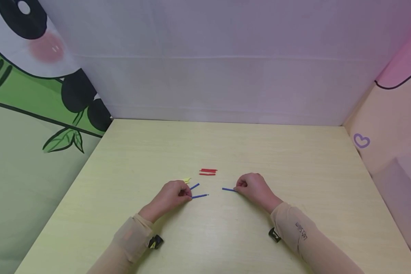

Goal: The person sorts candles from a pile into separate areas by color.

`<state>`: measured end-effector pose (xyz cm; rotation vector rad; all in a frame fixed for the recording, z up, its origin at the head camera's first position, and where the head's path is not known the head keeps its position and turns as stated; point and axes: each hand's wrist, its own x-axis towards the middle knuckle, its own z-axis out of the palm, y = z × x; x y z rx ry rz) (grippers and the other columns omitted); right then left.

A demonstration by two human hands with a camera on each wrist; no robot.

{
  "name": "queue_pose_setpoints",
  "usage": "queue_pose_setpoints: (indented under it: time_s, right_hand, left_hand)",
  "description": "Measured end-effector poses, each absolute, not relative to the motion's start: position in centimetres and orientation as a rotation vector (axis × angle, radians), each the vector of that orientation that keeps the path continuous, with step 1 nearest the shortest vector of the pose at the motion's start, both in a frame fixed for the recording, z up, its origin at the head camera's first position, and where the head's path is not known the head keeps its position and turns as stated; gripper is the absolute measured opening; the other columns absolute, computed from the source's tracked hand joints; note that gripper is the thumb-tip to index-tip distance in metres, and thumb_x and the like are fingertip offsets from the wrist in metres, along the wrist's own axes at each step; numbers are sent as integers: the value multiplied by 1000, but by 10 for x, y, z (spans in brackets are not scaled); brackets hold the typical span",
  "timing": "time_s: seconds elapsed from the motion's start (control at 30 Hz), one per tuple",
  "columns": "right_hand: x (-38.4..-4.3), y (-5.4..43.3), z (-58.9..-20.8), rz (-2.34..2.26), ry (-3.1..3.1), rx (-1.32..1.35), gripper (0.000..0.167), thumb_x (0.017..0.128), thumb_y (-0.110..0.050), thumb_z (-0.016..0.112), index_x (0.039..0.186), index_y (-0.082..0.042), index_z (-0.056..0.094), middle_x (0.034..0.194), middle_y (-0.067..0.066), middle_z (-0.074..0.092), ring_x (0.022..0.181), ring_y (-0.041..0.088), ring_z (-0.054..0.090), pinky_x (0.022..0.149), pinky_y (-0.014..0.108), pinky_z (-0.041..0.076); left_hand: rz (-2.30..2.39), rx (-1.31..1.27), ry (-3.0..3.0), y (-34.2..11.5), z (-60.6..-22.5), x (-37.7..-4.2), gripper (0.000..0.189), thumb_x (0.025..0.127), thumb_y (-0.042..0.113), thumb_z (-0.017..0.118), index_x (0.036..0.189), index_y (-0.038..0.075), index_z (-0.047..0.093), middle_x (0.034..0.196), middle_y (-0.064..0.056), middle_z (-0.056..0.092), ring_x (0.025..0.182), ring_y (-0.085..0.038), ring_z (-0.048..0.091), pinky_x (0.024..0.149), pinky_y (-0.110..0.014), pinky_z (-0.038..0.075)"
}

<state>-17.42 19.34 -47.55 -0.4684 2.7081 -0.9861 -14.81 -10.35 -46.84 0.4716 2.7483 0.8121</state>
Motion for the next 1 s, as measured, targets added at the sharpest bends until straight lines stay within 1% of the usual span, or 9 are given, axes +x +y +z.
queue_pose_setpoints:
  time_s: [0.47,1.0]
  right_hand:
    - [-173,196,-477,-1005,2702,-454,9,85,-14,76,78,-12,70,69,-7,61,67,12,52,65,28,45]
    - [-171,197,-475,-1035,2684,-458,8,86,-14,75,80,-12,71,70,-6,62,68,12,52,65,28,45]
  left_hand:
    - [799,479,2748,-102,-469,-148,11,85,11,76,76,13,70,70,8,56,66,-10,48,62,-25,42]
    - [829,516,2752,-99,-469,-148,10,84,13,77,76,14,70,70,9,57,68,-8,48,63,-24,43]
